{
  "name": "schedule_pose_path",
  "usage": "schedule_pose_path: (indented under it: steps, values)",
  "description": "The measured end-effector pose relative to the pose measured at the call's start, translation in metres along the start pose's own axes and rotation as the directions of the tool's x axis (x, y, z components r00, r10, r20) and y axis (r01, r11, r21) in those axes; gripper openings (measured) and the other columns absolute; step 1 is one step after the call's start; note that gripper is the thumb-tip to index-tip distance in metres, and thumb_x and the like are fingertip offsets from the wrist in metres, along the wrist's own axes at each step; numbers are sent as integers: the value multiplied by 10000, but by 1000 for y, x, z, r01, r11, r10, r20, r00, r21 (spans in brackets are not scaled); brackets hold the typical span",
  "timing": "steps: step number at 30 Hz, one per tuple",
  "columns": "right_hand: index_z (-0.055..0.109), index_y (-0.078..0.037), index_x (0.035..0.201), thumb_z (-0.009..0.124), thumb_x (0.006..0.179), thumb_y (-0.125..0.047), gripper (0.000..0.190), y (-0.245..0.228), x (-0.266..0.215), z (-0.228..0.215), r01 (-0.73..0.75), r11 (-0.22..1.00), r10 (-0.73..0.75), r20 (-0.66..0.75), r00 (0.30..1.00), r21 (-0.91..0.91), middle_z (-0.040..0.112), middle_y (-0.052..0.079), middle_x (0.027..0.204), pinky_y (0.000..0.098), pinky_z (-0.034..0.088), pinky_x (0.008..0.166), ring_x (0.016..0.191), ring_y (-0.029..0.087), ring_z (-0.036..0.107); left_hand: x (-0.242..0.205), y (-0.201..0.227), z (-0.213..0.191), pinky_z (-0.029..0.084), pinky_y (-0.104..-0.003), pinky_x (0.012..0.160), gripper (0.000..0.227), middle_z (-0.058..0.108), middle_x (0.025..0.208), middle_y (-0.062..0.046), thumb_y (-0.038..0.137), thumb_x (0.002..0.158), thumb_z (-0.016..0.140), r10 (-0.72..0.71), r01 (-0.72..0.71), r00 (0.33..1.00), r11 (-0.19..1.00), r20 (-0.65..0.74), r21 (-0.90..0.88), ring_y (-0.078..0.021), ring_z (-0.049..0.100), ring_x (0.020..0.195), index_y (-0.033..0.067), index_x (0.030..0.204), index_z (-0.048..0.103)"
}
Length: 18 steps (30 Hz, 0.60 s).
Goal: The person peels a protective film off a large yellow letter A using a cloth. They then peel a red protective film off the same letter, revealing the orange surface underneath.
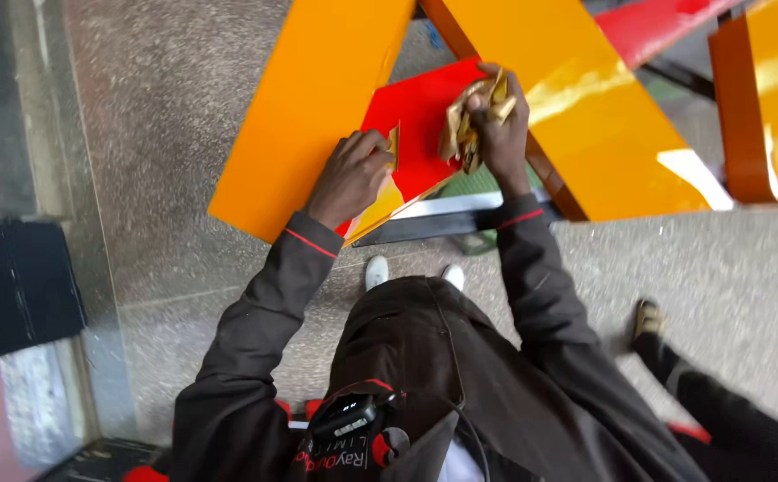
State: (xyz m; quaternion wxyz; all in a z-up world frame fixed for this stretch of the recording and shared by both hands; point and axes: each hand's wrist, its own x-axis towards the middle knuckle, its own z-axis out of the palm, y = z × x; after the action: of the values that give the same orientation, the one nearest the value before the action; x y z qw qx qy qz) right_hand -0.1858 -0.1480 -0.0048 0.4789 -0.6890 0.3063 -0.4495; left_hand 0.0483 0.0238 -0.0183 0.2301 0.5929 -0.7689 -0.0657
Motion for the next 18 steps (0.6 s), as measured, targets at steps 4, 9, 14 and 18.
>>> schedule_pose_path:
  steps: [4, 9, 14, 18]
  values:
    - [639, -48, 1418, 719, 1103, -621, 659, -5, 1, 6, 14, 1000, -13, -32, 999, 24, 671, 42, 1045, 331, 499, 809, 924, 150, 628, 6, -8, 9, 530, -459, 838, 195, 667, 1114, -109, -125, 973, 751, 78, -73, 995, 994, -57, 86, -315, 599, 995, 50, 1051, 716]
    - [637, -43, 1382, 663, 1133, -642, 649, -2, 1, 16, 63, 997, -66, -93, 994, -38, 644, 62, 1032, 351, 498, 776, 896, 180, 609, 1, -28, 19, 524, -475, 866, 291, 632, 1152, -148, -113, 910, 710, 145, -133, 989, 964, -35, 228, -335, 582, 1017, 36, 1155, 658]
    - [614, -52, 1387, 694, 1176, -576, 571, -7, -5, 23, 198, 980, -194, -125, 973, 21, 658, 109, 1199, 401, 536, 902, 1088, 251, 674, -13, -30, 4, 602, -467, 911, 146, 650, 1165, -172, -170, 1043, 691, 62, -85, 994, 961, -95, -262, -356, 626, 1078, -37, 1100, 715]
    - [625, -49, 1385, 699, 1160, -616, 614, -14, 4, 28, 204, 979, -205, -157, 966, -25, 676, 104, 1165, 409, 557, 887, 1072, 249, 693, -15, -24, -14, 575, -494, 905, 142, 631, 1121, -191, -25, 1157, 551, 118, -184, 981, 823, -155, -538, -383, 650, 995, -11, 1084, 671]
